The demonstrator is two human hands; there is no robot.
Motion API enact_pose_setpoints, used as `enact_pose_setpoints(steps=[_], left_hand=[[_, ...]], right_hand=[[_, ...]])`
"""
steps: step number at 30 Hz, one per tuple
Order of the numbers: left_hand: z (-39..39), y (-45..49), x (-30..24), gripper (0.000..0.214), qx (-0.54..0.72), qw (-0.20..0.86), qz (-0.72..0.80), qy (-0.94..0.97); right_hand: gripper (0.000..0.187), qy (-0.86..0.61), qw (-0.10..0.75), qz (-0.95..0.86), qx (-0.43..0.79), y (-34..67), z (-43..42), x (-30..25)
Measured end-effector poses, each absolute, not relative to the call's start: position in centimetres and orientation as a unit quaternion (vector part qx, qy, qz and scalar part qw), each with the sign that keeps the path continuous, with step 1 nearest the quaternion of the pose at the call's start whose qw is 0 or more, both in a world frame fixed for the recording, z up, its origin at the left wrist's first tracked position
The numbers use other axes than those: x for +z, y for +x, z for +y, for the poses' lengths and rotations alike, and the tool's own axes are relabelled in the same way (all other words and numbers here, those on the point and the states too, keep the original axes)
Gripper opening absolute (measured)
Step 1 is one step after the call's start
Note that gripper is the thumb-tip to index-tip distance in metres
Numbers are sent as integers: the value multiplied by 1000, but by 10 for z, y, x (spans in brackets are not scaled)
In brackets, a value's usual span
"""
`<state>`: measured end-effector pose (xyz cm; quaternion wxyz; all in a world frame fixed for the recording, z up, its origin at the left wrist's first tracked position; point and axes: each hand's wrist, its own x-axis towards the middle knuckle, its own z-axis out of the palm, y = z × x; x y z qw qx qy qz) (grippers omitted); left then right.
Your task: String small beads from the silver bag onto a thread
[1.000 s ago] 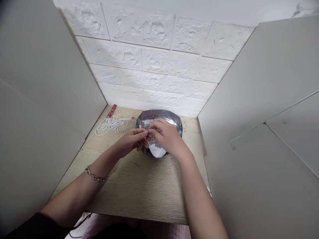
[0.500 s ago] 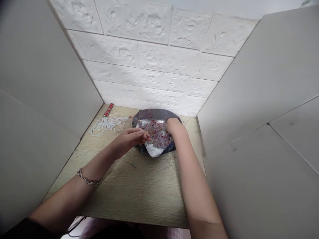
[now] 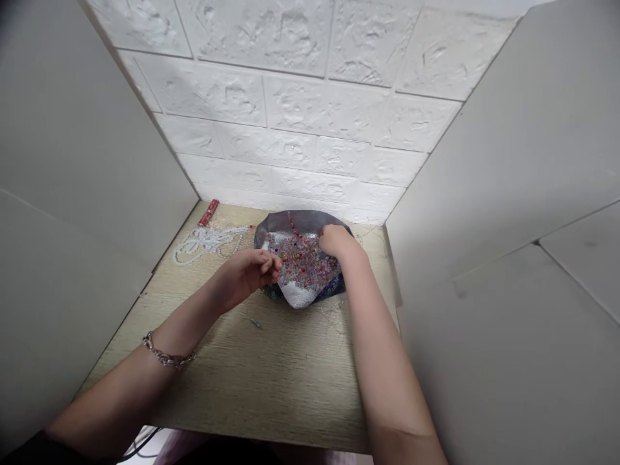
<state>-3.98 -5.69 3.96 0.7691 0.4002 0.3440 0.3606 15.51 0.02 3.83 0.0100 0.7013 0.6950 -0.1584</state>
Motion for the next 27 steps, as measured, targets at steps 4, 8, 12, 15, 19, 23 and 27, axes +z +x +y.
enact_pose_setpoints(steps=[4,8,12,15,19,23,27], left_hand=[[-59,-39,43,15,354,768,352,401],[-60,-39,45,14,346,761,366,408],[-59,-37,44,15,342,761,364,414],[-59,-36,42,16,345,761,357,418],[-60,-36,42,15,341,758,356,426],[-60,-37,41,15,337,751,362,437],[-60,-37,40,15,340,749,361,439]], right_hand=[[33,673,5,712,-199,150,1,37],[33,651,-37,732,-198,152,0,38],[31,710,15,698,-88,157,-7,38],[34,730,58,676,-79,159,-11,38],[32,736,92,665,-88,160,-10,37],[32,733,117,663,-99,159,-6,35],[30,721,138,673,-92,159,-5,33]])
